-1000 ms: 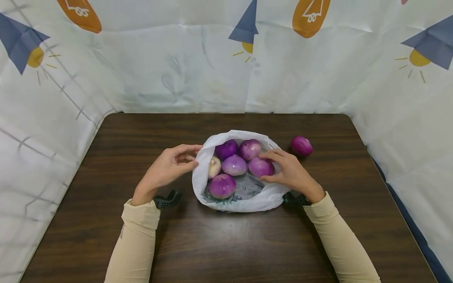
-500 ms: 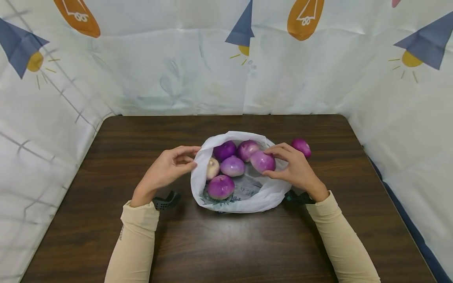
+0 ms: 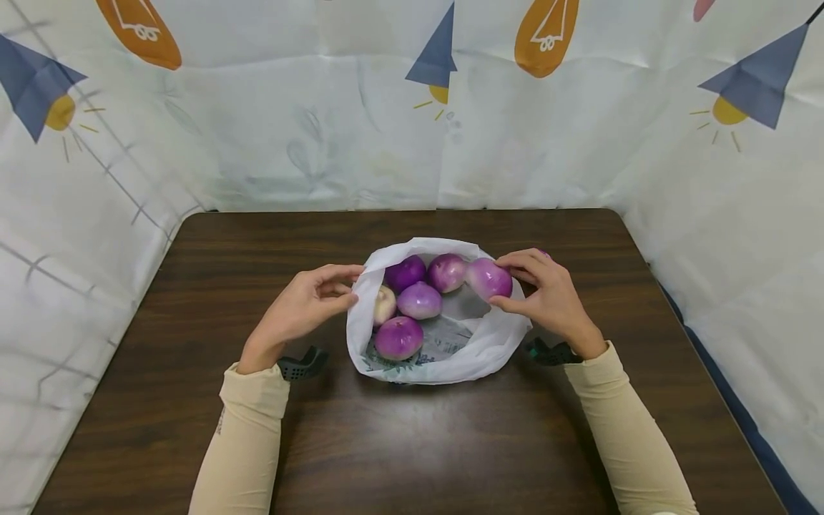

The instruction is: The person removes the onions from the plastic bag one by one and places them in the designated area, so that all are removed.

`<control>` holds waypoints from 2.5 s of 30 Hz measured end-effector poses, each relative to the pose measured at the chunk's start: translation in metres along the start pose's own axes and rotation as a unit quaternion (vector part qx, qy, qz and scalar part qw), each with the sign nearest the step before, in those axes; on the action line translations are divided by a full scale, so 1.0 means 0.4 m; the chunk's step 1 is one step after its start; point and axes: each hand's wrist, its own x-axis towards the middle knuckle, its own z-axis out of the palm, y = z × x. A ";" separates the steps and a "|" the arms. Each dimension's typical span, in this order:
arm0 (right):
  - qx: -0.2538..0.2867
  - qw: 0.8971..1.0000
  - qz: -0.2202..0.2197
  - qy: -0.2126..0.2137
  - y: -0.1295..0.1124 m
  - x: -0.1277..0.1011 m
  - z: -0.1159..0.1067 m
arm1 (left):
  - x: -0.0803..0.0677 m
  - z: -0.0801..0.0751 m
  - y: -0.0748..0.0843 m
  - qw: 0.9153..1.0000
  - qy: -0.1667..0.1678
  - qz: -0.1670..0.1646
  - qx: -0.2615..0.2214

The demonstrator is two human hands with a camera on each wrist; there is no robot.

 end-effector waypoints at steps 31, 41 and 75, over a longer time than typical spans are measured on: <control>0.023 0.986 0.081 0.143 0.096 -0.048 -0.146 | -0.008 0.002 0.012 1.000 0.009 -0.005 0.007; 0.000 0.979 0.130 0.157 0.159 -0.088 -0.186 | -0.005 0.006 0.011 1.000 0.009 0.005 0.023; -0.047 0.957 0.266 0.106 0.284 -0.164 -0.203 | -0.004 0.005 0.008 1.000 0.013 0.010 0.020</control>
